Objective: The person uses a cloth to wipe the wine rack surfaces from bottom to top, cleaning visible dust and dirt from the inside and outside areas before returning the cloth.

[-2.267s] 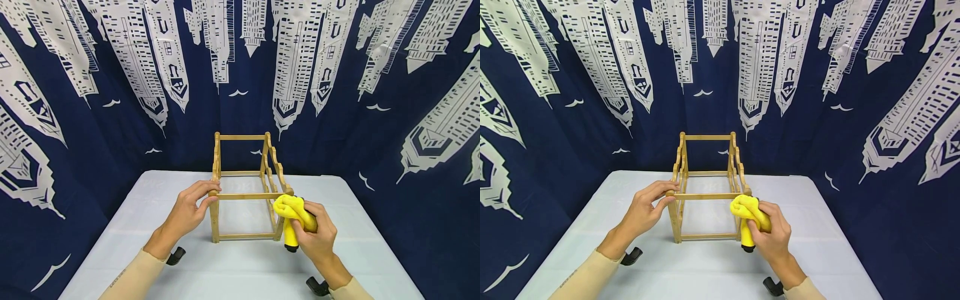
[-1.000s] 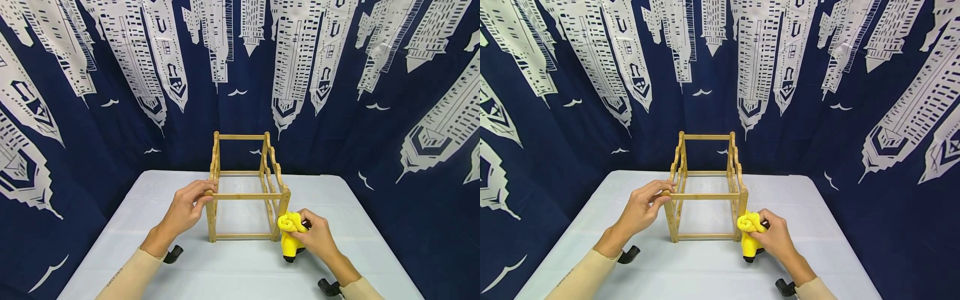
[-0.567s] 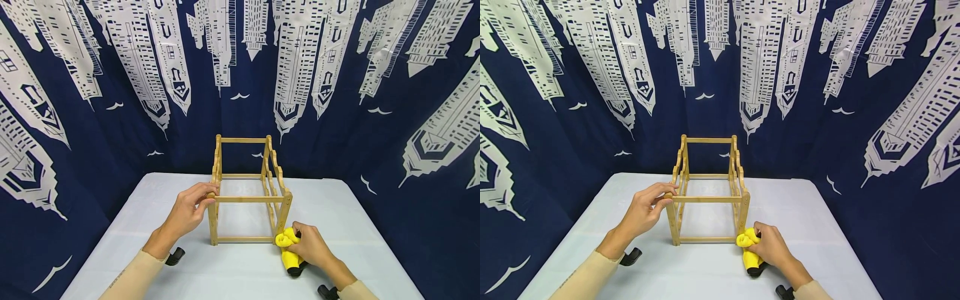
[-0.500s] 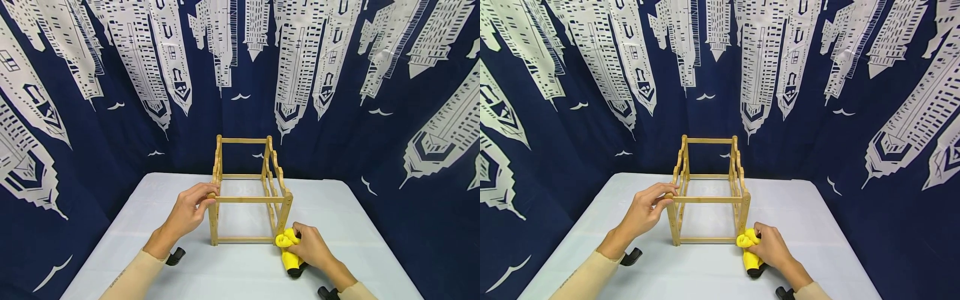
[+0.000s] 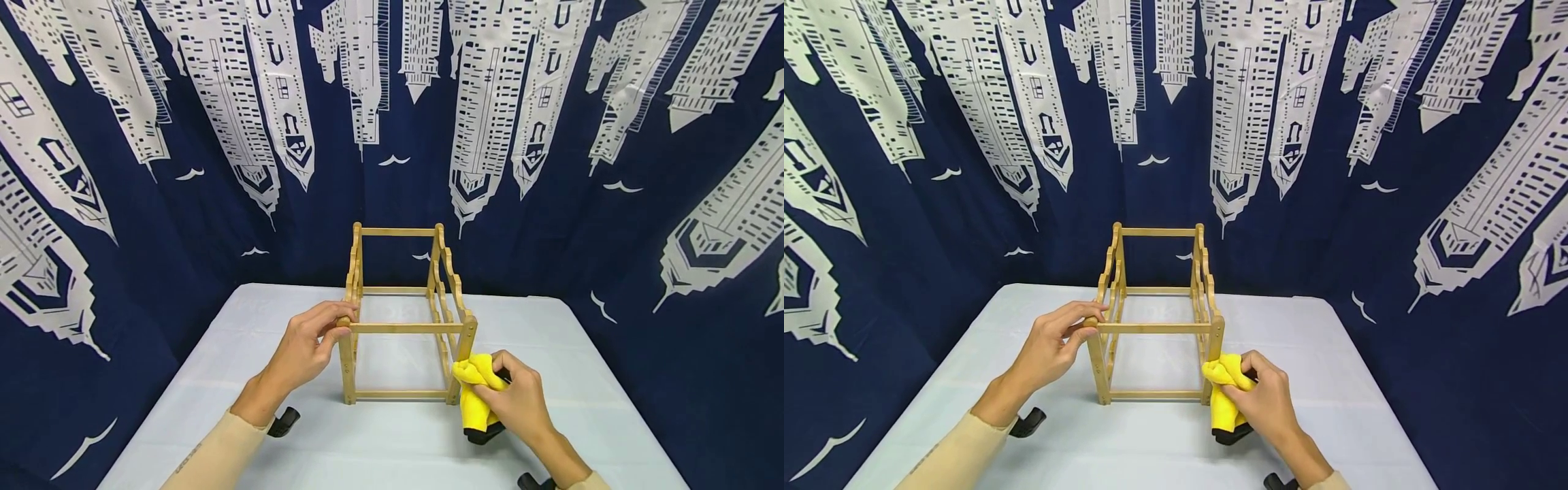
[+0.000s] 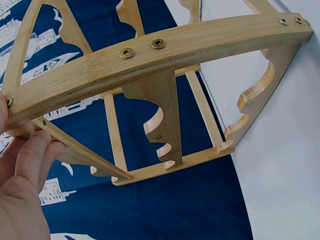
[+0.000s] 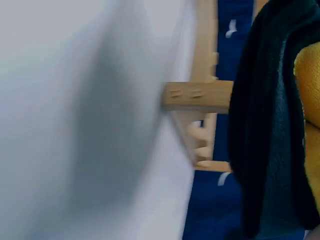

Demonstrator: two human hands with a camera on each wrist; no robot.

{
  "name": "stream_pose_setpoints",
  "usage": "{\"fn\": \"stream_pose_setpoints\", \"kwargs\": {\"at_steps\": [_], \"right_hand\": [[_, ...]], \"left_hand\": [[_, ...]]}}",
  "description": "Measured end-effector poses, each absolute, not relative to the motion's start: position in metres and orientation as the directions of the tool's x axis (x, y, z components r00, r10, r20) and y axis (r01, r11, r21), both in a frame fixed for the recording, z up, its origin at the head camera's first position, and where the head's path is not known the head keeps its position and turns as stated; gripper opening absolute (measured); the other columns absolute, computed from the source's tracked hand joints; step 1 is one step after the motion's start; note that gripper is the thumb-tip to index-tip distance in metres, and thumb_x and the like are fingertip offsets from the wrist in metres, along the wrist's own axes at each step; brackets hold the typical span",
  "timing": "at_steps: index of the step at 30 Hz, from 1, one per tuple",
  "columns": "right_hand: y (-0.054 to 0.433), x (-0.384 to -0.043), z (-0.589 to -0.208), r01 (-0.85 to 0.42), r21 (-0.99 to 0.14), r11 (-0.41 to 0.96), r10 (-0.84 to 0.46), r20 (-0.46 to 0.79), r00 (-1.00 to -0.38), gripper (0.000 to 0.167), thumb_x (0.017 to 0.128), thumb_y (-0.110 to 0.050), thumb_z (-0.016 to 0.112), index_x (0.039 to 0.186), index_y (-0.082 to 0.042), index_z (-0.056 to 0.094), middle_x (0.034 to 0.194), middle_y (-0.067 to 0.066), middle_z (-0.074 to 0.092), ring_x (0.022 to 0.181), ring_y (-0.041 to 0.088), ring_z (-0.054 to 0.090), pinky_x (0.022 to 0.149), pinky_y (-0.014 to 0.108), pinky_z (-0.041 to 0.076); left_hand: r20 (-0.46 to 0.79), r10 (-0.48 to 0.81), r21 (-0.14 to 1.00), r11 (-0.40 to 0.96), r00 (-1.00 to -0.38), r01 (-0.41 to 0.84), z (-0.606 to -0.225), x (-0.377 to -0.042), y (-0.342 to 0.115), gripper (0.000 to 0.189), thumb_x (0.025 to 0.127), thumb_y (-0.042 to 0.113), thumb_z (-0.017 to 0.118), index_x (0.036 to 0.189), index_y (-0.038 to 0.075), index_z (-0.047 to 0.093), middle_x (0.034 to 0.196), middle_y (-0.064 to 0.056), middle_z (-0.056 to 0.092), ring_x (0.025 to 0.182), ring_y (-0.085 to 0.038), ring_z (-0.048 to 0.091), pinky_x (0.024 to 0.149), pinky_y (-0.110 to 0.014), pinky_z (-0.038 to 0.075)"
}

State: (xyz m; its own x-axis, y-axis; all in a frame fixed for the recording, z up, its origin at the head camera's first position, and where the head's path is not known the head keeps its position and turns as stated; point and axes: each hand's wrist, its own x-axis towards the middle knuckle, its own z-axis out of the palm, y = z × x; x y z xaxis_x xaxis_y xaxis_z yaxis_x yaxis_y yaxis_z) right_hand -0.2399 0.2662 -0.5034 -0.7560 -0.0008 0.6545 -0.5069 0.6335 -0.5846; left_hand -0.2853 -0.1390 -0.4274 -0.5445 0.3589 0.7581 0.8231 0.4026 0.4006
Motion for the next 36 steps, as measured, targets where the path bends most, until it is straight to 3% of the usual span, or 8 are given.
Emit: {"fn": "stream_pose_setpoints", "kwargs": {"at_steps": [5,11,15,22,26,29,33,36], "right_hand": [[0.259,-0.24,-0.47,-0.568,-0.622,0.539,0.108,0.72,-0.685,0.049,0.071,0.013,0.105,0.088,-0.004,0.062,0.102,0.011,0.081,0.083,-0.003,0.072,0.073,0.008,0.062],[0.254,-0.243,-0.441,-0.637,-0.602,0.481,0.145,0.771,-0.62,0.046,0.072,0.018,0.102,0.091,0.004,0.062,0.104,-0.005,0.076,0.083,0.001,0.073,0.075,0.009,0.064],[0.257,-0.243,-0.434,-0.631,-0.616,0.472,0.153,0.762,-0.629,0.046,0.073,0.02,0.1,0.094,0.007,0.061,0.104,-0.013,0.074,0.082,0.003,0.072,0.073,0.011,0.064],[0.271,-0.243,-0.432,-0.611,-0.656,0.443,0.164,0.73,-0.664,0.043,0.076,0.021,0.097,0.099,0.009,0.062,0.105,-0.014,0.074,0.084,0.003,0.074,0.074,0.012,0.065],[0.279,-0.244,-0.433,-0.57,-0.71,0.413,0.214,0.684,-0.697,0.042,0.079,0.019,0.097,0.103,0.009,0.064,0.105,-0.011,0.075,0.085,0.005,0.076,0.073,0.014,0.066],[0.284,-0.244,-0.435,-0.541,-0.736,0.406,0.241,0.658,-0.714,0.041,0.081,0.018,0.096,0.106,0.009,0.064,0.104,-0.01,0.075,0.084,0.006,0.076,0.072,0.015,0.067],[0.289,-0.248,-0.439,-0.511,-0.758,0.406,0.255,0.631,-0.733,0.041,0.084,0.017,0.095,0.11,0.01,0.064,0.104,-0.01,0.074,0.085,0.006,0.077,0.072,0.016,0.067],[0.292,-0.252,-0.442,-0.488,-0.773,0.405,0.267,0.611,-0.746,0.04,0.086,0.015,0.095,0.112,0.01,0.064,0.104,-0.012,0.075,0.087,0.005,0.078,0.074,0.016,0.068]], "left_hand": [[0.753,0.371,0.405,0.391,-0.544,0.827,-0.426,-0.284,-0.139,0.018,0.105,-0.004,0.081,0.12,0.005,0.079,0.138,-0.013,0.082,0.126,-0.032,0.084,0.096,-0.023,0.071],[0.746,0.353,0.431,0.391,-0.565,0.813,-0.43,-0.283,-0.141,0.021,0.103,-0.006,0.081,0.12,0.006,0.079,0.137,-0.017,0.082,0.127,-0.034,0.083,0.098,-0.024,0.071],[0.726,0.343,0.462,0.397,-0.595,0.793,-0.429,-0.279,-0.139,0.02,0.105,-0.006,0.08,0.121,0.006,0.078,0.138,-0.02,0.081,0.132,-0.037,0.081,0.101,-0.038,0.073],[0.709,0.328,0.402,0.54,-0.624,0.74,-0.421,-0.272,-0.133,0.02,0.11,0.008,0.08,0.129,0.014,0.08,0.145,-0.005,0.081,0.142,-0.03,0.077,0.12,-0.053,0.065],[0.751,0.301,0.31,0.625,-0.587,0.717,-0.416,-0.267,-0.124,0.024,0.107,0.015,0.086,0.13,0.017,0.082,0.145,-0.004,0.081,0.14,-0.029,0.076,0.131,-0.068,0.053],[0.795,0.308,0.223,0.652,-0.522,0.725,-0.412,-0.263,-0.11,0.027,0.103,0.016,0.089,0.129,0.018,0.083,0.143,-0.006,0.081,0.139,-0.03,0.076,0.135,-0.079,0.043],[0.829,0.361,0.115,0.637,-0.427,0.762,-0.407,-0.26,-0.079,0.028,0.099,0.018,0.093,0.125,0.019,0.084,0.136,-0.003,0.083,0.132,-0.026,0.079,0.133,-0.076,0.048],[0.823,0.404,0.077,0.617,-0.399,0.783,-0.403,-0.257,-0.05,0.027,0.098,0.021,0.095,0.123,0.02,0.084,0.131,0.0,0.084,0.126,-0.022,0.081,0.13,-0.069,0.054]]}}
